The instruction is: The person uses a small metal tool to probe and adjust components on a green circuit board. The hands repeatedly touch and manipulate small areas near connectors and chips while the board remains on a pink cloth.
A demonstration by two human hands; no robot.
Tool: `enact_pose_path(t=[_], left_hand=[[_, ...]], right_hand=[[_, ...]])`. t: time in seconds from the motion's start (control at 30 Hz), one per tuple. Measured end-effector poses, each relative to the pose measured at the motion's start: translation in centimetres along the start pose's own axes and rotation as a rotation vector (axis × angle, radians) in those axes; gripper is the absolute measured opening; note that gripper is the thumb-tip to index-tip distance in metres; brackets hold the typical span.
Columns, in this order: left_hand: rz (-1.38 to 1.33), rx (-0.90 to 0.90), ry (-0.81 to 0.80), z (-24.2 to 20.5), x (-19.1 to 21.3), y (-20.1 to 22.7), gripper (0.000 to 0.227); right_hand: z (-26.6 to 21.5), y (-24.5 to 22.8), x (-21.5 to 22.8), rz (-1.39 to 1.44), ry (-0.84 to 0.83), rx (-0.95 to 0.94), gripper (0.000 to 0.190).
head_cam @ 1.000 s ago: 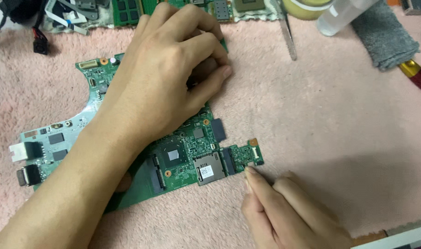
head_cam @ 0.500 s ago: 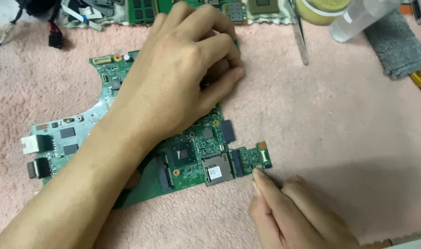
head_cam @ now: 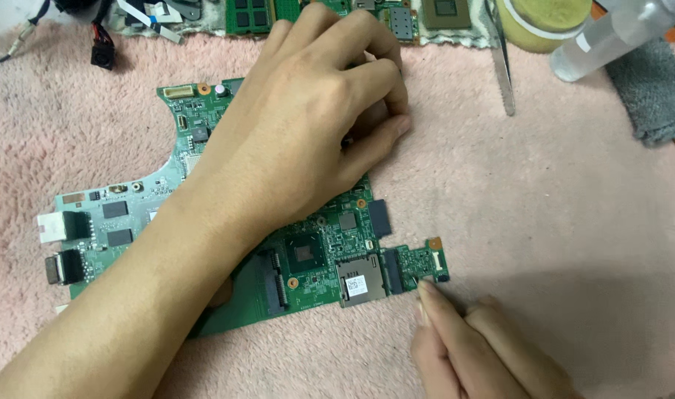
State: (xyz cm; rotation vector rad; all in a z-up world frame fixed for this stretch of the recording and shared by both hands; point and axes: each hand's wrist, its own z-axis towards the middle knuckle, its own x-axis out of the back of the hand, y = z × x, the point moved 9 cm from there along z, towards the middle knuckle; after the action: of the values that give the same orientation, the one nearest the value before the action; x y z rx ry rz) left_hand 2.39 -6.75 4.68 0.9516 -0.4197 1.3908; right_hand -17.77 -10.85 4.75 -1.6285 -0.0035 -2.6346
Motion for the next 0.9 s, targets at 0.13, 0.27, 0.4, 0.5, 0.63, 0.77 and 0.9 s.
enact_pose_path(t=[0.13,0.27,0.4,0.5,0.63,0.77,0.9], left_hand=[[0.002,-0.016,0.0,0.1,-0.1,0.2,0.02],[0.019,0.004,-0.011,0.1,0.0,0.1,0.019],[0.019,0.003,-0.011,0.1,-0.2,-0.1,0.02],[0.024,0.003,-0.016,0.0,-0.2,-0.1,0.019],[0.016,-0.009,-0.013,0.0,-0.1,0.1,0.02],[0.016,0.0,-0.019,0.1,-0.2,0.1,0.018],[0.019,0.014,-0.025,0.2,-0.2,0.0,0.017]], right_hand=[[-0.5,0.8,0.1,0.025,0.067,-0.075,0.02],[0.1,-0.3,0.3,0.015,0.039,0.054,0.018],[-1.0,0.9,-0.7,0.105,0.044,-0.023,0.01],[-1.3,1.4,-1.0,0.062,-0.004,-0.114,0.011],[0.2,-0.7,-0.1,-0.063,0.018,0.166,0.017],[0.5,-1.4,0.5,-0.04,0.037,0.214,0.022],[0.6,-0.3,0.6,-0.05,0.044,0.176,0.018]])
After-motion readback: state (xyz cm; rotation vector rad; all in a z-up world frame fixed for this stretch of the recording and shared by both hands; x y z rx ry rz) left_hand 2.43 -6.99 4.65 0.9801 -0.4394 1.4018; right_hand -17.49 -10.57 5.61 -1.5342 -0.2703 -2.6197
